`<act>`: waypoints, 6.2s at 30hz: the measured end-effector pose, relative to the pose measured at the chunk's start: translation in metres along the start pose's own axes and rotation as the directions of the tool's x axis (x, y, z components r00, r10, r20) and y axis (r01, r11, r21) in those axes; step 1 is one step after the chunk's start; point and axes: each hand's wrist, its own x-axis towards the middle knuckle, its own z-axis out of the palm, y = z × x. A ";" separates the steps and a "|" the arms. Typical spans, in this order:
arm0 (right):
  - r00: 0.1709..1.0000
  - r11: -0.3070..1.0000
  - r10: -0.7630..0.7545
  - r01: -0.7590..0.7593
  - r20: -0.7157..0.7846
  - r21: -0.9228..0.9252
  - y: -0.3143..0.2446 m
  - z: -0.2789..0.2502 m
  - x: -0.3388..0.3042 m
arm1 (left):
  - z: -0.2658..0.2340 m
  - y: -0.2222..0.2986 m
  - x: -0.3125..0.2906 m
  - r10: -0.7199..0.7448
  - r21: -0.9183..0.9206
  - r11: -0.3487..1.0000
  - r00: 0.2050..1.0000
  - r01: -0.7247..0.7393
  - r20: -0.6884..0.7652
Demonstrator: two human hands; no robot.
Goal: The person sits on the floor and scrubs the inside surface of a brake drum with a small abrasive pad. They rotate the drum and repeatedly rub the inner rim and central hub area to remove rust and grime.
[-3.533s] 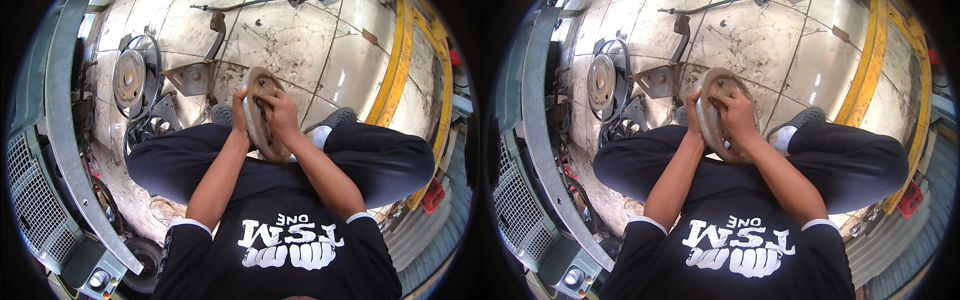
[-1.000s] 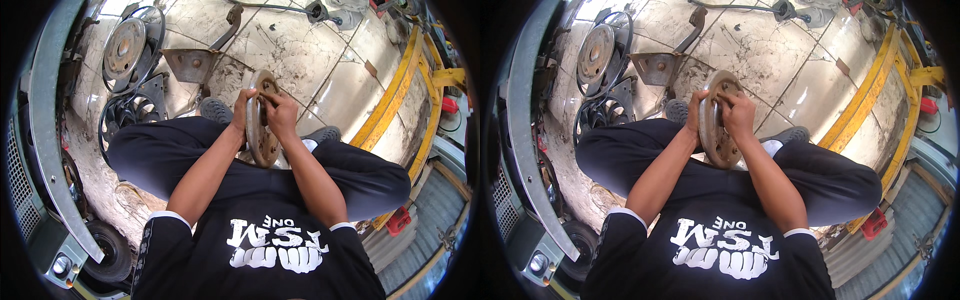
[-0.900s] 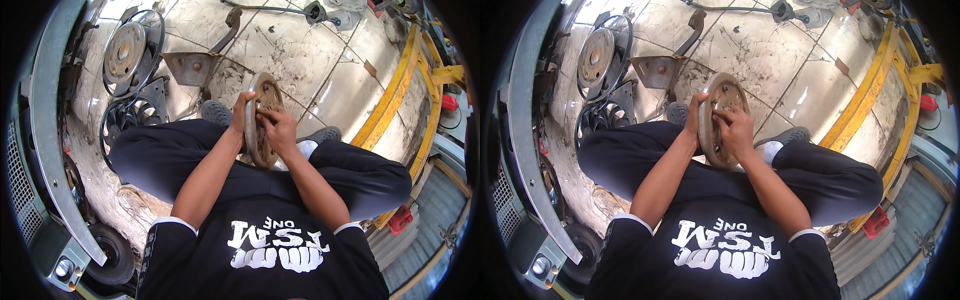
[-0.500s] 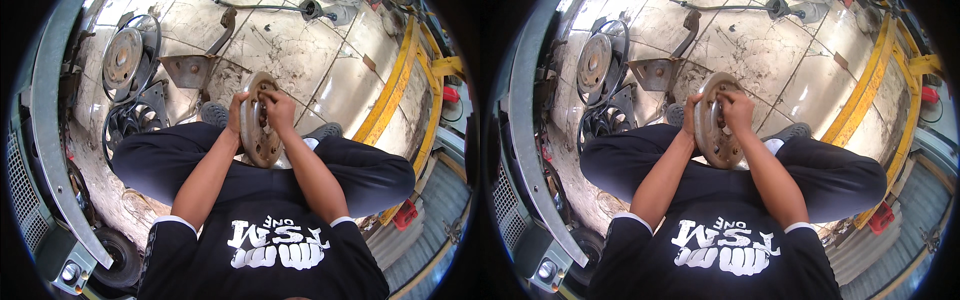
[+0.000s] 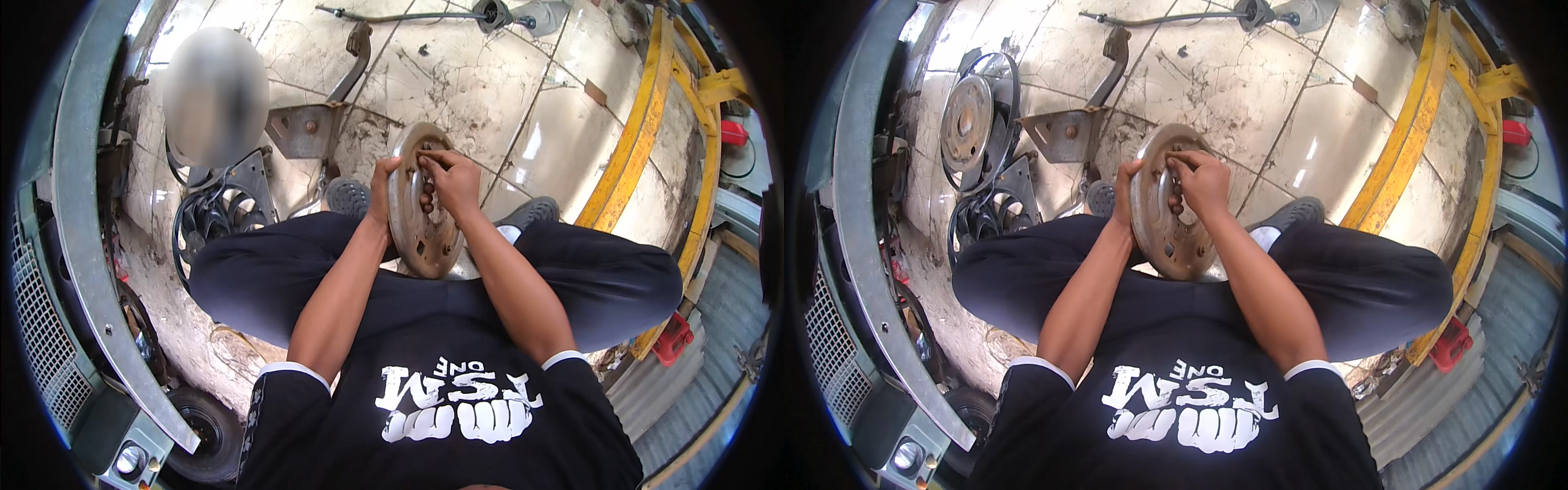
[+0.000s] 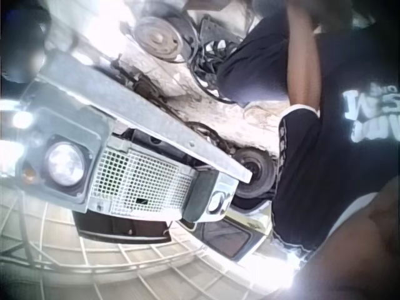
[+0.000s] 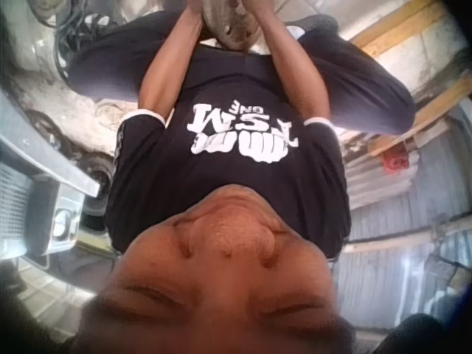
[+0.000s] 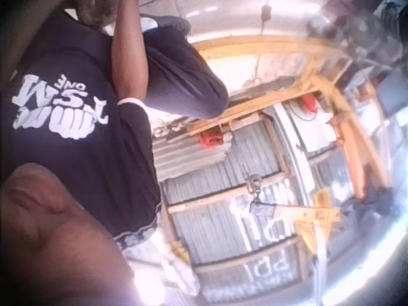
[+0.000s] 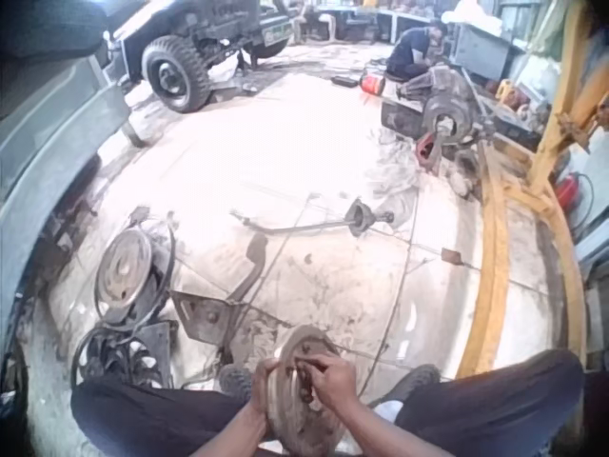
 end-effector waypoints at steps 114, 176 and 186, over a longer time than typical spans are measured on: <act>0.944 0.906 -0.325 0.327 0.056 -0.268 0.000 -0.013 0.016 | 0.006 0.008 0.003 -0.003 0.097 0.995 1.000 0.005 -0.015; 0.995 0.994 0.101 -0.102 -0.027 -0.034 0.007 -0.048 -0.006 | 0.020 0.006 0.014 0.695 0.989 0.114 0.719 -0.097 -0.009; 0.981 0.946 0.192 -0.185 0.000 0.267 0.053 -0.015 0.020 | 0.011 0.018 0.022 0.600 0.950 0.314 0.774 0.005 -0.202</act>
